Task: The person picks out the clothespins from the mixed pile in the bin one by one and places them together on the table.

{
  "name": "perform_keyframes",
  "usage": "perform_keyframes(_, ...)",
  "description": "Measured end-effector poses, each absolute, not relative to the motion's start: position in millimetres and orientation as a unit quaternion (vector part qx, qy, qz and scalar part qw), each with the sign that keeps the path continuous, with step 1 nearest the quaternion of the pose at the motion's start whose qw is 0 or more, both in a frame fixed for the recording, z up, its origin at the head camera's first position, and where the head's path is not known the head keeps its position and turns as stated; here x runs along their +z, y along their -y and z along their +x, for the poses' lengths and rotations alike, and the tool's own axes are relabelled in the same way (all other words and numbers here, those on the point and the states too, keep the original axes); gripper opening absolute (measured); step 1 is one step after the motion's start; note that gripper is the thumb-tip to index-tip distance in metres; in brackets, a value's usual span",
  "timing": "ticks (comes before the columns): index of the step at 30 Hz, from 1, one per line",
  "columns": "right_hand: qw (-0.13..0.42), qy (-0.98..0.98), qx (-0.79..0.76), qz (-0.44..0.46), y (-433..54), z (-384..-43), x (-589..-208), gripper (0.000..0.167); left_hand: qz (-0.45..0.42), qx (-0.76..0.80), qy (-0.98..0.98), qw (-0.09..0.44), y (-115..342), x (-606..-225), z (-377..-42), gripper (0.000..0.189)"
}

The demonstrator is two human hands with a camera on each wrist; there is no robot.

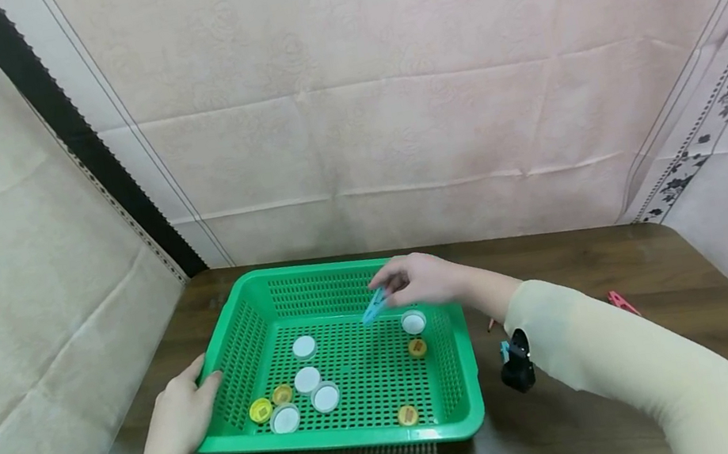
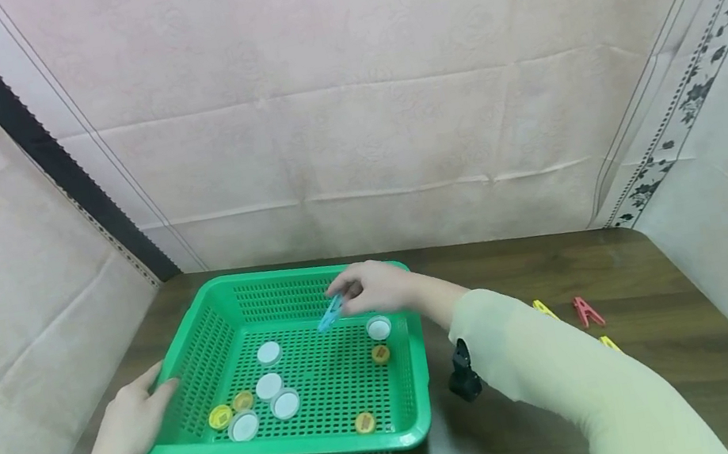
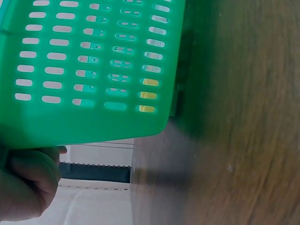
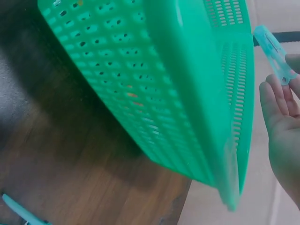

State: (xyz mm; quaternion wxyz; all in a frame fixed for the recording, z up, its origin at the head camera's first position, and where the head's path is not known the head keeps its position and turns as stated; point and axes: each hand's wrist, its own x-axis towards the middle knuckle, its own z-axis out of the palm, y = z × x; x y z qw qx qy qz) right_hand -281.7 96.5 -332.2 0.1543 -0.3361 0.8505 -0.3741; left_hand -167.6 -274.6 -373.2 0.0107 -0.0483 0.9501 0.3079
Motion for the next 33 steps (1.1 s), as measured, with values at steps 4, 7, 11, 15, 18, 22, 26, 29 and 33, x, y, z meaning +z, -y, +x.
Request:
perform_keyframes(4,0.153,-0.845,-0.387,-0.337,-107,-281,-333,0.032,-0.049,0.310,-0.949,0.011,274,-373,-167,0.060)
perform_keyframes(7,0.159,-0.839,-0.405,-0.329,-115,-279,-334,0.033,-0.049,0.309,-0.950,0.012,274,-372,-167,0.060)
perform_keyframes(11,0.175,-0.826,-0.435,-0.313,-124,-276,-335,0.033,-0.049,0.305,-0.951,0.013,274,-372,-168,0.061)
perform_keyframes(15,0.186,-0.819,-0.451,-0.302,-133,-274,-338,0.034,-0.049,0.300,-0.953,0.014,276,-373,-168,0.062)
perform_keyframes(18,0.192,-0.819,-0.455,-0.293,-141,-272,-340,0.035,-0.048,0.299,-0.953,0.016,276,-373,-169,0.064)
perform_keyframes(22,0.201,-0.816,-0.462,-0.284,-152,-269,-342,0.036,-0.047,0.300,-0.952,0.020,278,-374,-170,0.066)
perform_keyframes(26,0.207,-0.811,-0.471,-0.280,-160,-266,-343,0.035,-0.049,0.300,-0.952,0.021,278,-375,-170,0.065)
perform_keyframes(29,0.209,-0.808,-0.476,-0.278,-165,-264,-345,0.035,-0.048,0.301,-0.952,0.021,279,-375,-170,0.065)
perform_keyframes(33,0.210,-0.804,-0.486,-0.270,-172,-262,-348,0.039,-0.047,0.302,-0.952,0.021,279,-375,-171,0.064)
